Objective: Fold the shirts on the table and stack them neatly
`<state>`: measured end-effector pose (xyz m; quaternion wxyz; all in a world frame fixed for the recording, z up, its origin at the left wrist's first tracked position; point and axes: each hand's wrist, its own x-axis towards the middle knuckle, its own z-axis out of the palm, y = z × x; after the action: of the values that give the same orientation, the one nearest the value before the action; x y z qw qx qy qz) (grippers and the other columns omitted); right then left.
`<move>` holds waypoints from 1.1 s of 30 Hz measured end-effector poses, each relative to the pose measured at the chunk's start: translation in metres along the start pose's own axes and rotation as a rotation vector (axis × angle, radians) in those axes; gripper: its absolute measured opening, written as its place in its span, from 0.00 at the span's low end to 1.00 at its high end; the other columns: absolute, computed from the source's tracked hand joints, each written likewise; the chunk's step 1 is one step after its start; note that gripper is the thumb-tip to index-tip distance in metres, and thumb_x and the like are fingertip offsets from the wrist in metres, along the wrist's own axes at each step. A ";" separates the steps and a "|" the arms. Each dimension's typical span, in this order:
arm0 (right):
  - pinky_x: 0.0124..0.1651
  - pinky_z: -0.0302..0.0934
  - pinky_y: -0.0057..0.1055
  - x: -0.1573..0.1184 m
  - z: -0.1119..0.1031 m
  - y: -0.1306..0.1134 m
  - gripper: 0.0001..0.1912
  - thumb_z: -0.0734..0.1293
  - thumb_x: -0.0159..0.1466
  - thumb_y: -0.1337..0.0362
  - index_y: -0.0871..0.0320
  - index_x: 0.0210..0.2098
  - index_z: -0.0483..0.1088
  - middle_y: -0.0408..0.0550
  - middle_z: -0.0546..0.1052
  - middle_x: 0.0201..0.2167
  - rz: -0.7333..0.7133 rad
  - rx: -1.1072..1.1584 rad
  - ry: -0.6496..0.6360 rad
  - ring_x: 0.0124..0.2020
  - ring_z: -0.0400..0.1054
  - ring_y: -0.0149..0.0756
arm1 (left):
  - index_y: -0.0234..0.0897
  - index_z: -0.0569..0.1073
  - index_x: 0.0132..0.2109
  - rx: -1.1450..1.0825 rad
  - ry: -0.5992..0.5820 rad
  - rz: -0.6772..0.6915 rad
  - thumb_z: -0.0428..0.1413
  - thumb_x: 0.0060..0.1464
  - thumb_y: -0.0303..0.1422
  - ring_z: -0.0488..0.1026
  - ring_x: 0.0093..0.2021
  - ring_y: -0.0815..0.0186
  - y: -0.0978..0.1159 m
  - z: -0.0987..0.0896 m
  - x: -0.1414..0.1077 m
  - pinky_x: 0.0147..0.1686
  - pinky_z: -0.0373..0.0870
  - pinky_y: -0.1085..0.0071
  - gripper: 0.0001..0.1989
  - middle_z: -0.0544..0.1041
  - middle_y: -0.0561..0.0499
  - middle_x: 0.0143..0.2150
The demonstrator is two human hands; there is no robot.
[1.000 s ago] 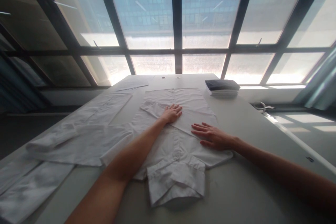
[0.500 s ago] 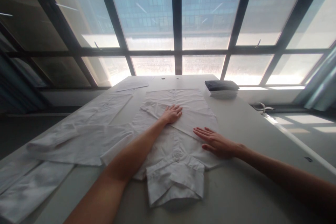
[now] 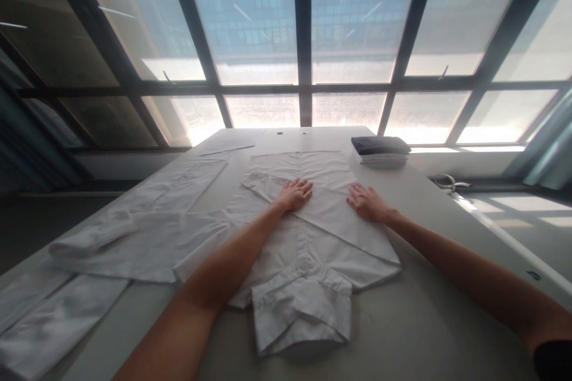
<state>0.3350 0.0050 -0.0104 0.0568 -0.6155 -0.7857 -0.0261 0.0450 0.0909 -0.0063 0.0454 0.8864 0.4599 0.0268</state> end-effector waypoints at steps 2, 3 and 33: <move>0.70 0.41 0.58 0.007 -0.004 -0.015 0.33 0.52 0.73 0.54 0.69 0.70 0.55 0.68 0.55 0.71 0.010 -0.053 0.055 0.73 0.46 0.55 | 0.48 0.55 0.73 -0.006 0.004 0.002 0.38 0.71 0.44 0.42 0.75 0.46 0.001 -0.001 -0.001 0.68 0.41 0.36 0.27 0.49 0.48 0.76; 0.71 0.40 0.58 0.010 -0.004 -0.025 0.33 0.52 0.73 0.54 0.70 0.70 0.55 0.67 0.55 0.71 -0.013 -0.051 0.076 0.73 0.45 0.54 | 0.47 0.56 0.73 -0.009 0.011 0.003 0.39 0.71 0.44 0.43 0.75 0.45 0.002 -0.001 -0.002 0.67 0.41 0.35 0.27 0.49 0.47 0.76; 0.72 0.41 0.47 0.017 0.008 -0.080 0.33 0.50 0.72 0.55 0.64 0.72 0.52 0.57 0.51 0.73 -0.178 0.154 -0.021 0.74 0.44 0.45 | 0.38 0.47 0.75 0.057 0.052 -0.486 0.30 0.69 0.52 0.46 0.75 0.52 -0.135 -0.018 -0.006 0.69 0.48 0.49 0.36 0.48 0.40 0.76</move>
<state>0.2526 0.0026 -0.0144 0.0932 -0.5374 -0.8374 0.0358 -0.0694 0.1642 -0.0025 0.0136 0.7498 0.6611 0.0251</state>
